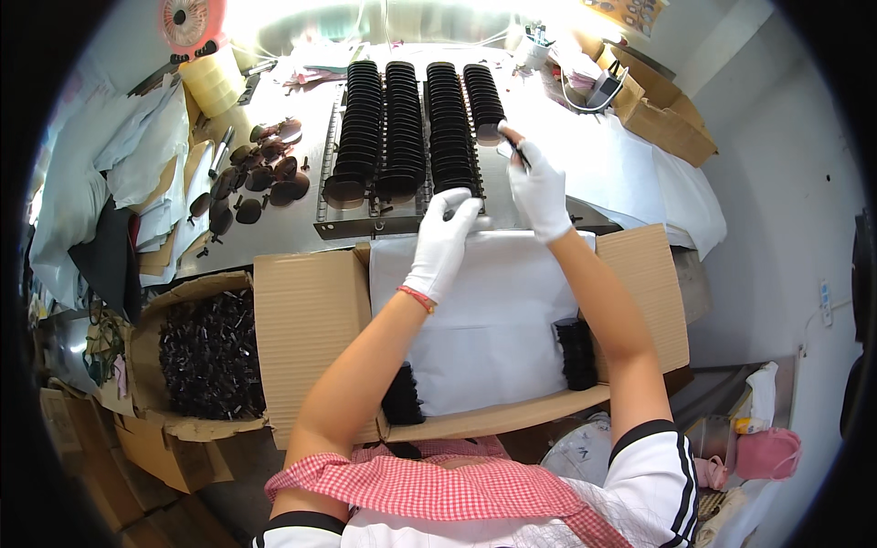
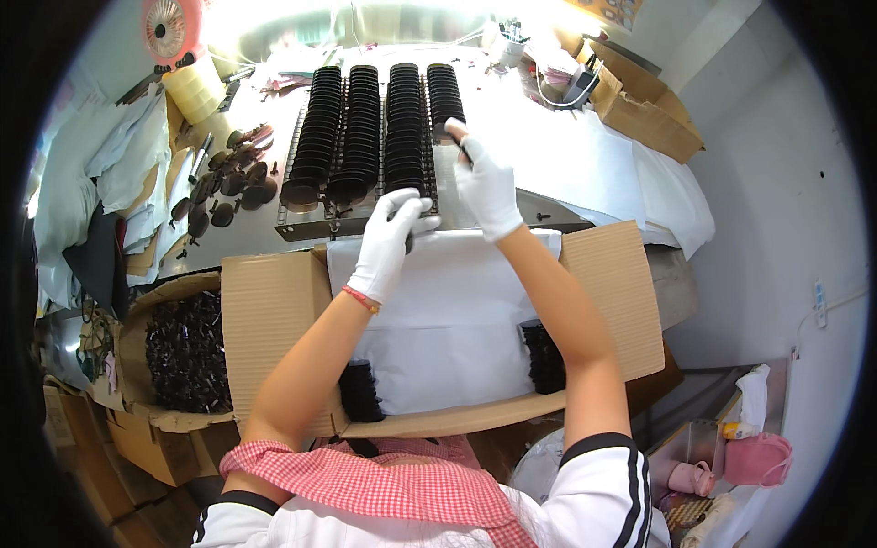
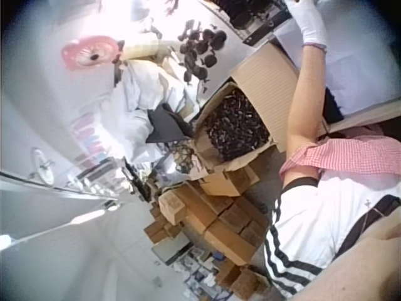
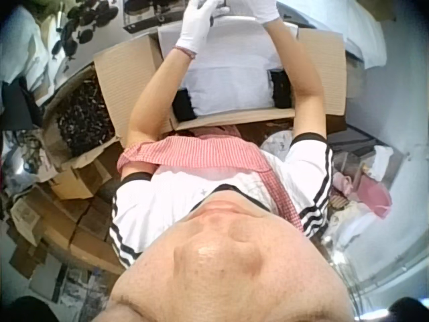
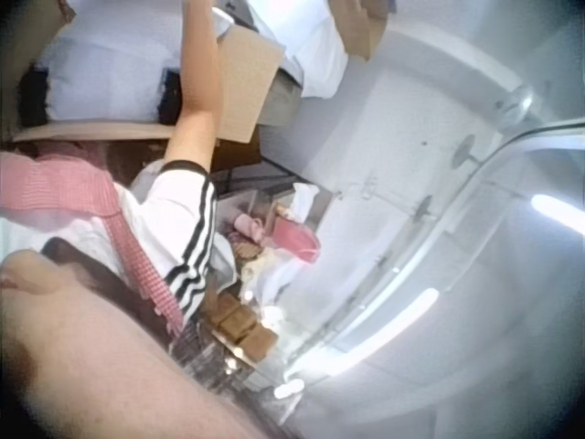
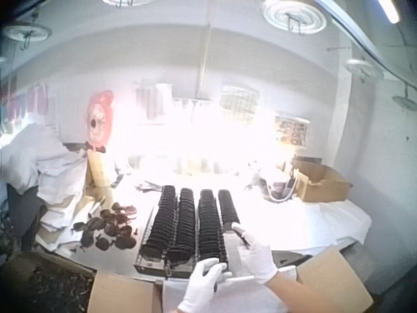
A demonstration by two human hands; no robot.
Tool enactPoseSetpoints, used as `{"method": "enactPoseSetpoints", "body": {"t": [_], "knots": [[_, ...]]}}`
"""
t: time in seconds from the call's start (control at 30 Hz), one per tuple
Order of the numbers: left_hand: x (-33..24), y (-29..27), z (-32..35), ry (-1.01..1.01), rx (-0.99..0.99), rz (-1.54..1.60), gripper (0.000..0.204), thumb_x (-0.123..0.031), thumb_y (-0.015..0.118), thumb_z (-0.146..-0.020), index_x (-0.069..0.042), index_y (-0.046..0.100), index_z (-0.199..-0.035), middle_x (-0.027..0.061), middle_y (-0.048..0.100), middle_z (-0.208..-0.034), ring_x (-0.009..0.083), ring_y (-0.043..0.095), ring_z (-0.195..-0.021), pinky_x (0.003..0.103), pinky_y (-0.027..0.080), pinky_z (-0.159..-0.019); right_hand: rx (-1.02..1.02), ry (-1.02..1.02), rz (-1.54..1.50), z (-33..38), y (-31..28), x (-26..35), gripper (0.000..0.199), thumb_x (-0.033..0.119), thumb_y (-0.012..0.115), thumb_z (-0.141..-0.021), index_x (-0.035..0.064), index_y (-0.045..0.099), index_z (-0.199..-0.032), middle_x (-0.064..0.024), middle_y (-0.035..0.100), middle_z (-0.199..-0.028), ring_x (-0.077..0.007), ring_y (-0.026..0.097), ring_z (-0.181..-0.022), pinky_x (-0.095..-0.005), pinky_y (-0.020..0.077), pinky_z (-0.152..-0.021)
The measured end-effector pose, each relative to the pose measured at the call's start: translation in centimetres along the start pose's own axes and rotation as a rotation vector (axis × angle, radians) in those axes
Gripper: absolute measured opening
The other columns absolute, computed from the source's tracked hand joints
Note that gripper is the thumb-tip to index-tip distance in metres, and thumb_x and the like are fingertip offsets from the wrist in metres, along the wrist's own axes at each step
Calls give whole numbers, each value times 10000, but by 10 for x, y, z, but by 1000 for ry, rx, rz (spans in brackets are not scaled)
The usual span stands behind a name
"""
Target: The person repeatedly picks up small black components from a cardboard box and inserts them into slots on a metal rack. They then move the rack to a nearby metal shelving unit and return to continue the process.
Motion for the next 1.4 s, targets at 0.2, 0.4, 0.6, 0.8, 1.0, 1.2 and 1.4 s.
{"method": "enactPoseSetpoints", "body": {"t": [0.2, 0.4, 0.6, 0.8, 1.0, 1.2, 1.4], "knots": [[12, 14, 27, -196, -9, 560, 190, -340, 600, -986, -238, 544, -1136, -20, 602, -1032, 125, 596, -941, 337, 519, -795, 358, -289, -56, 38, 1, 84, 423, 158, 675, -838, 69, 634, -1250, -158, 643, -1244, -313, 596, -1156, -377, 460, -998], [3, -12, 11, 55, -53, -151, 114, -87, 647, -896, -77, 537, -868, 24, 598, -861, 82, 601, -707, 257, 528, -548, 165, 107, 126, -52, 20, -58, 557, 184, 693, -844, -64, 527, -1313, -186, 673, -1096, -246, 627, -1076, -341, 487, -962], [-13, -18, -13, 348, -120, -810, 229, -113, 616, -876, -15, 664, -1078, 110, 679, -973, 206, 665, -895, 318, 535, -809, 507, 323, -490, -81, 73, -93, 680, 152, 768, -756, 8, 527, -1376, -116, 660, -1135, -174, 630, -1037, -306, 504, -954], [-13, -17, -25, 216, 95, -783, 252, -129, 632, -834, -11, 720, -1038, 116, 697, -1081, 234, 660, -995, 313, 503, -913, 535, 222, -319, -74, 84, -86, 705, -29, 704, -763, 55, 504, -1434, -56, 655, -1062, -101, 581, -903, -247, 486, -844], [-9, -17, -28, 179, 157, -794, 274, -133, 635, -830, -20, 717, -1066, 92, 680, -1048, 193, 657, -907, 302, 528, -805, 144, -103, -76, -56, 76, -74, 600, -13, 650, -817, 0, 498, -1397, -236, 657, -1160, -352, 644, -1041, -383, 501, -947], [-12, -16, -28, 208, 169, -761, 290, -131, 619, -843, -14, 700, -1097, 74, 656, -1049, 137, 631, -695, 285, 524, -622, 15, -349, 203, -49, 86, -53, 526, -61, 518, -860, 55, 543, -1372, -238, 647, -1189, -374, 650, -1049, -406, 519, -911], [-10, -15, -6, -11, -8, 0, 217, -81, 562, -946, -14, 601, -1149, 83, 640, -1108, 146, 658, -821, 297, 556, -746, -2, 118, 66, -69, 24, -38, 386, 13, 547, -936, 144, 630, -1289, -186, 713, -1094, -237, 707, -958, -319, 543, -823]]}}
Point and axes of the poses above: each hand's wrist, its own z-axis away from the middle knuckle, its own y-axis out of the palm, x = y × z, the point moved 10 cm from there along -z, towards the middle knuckle
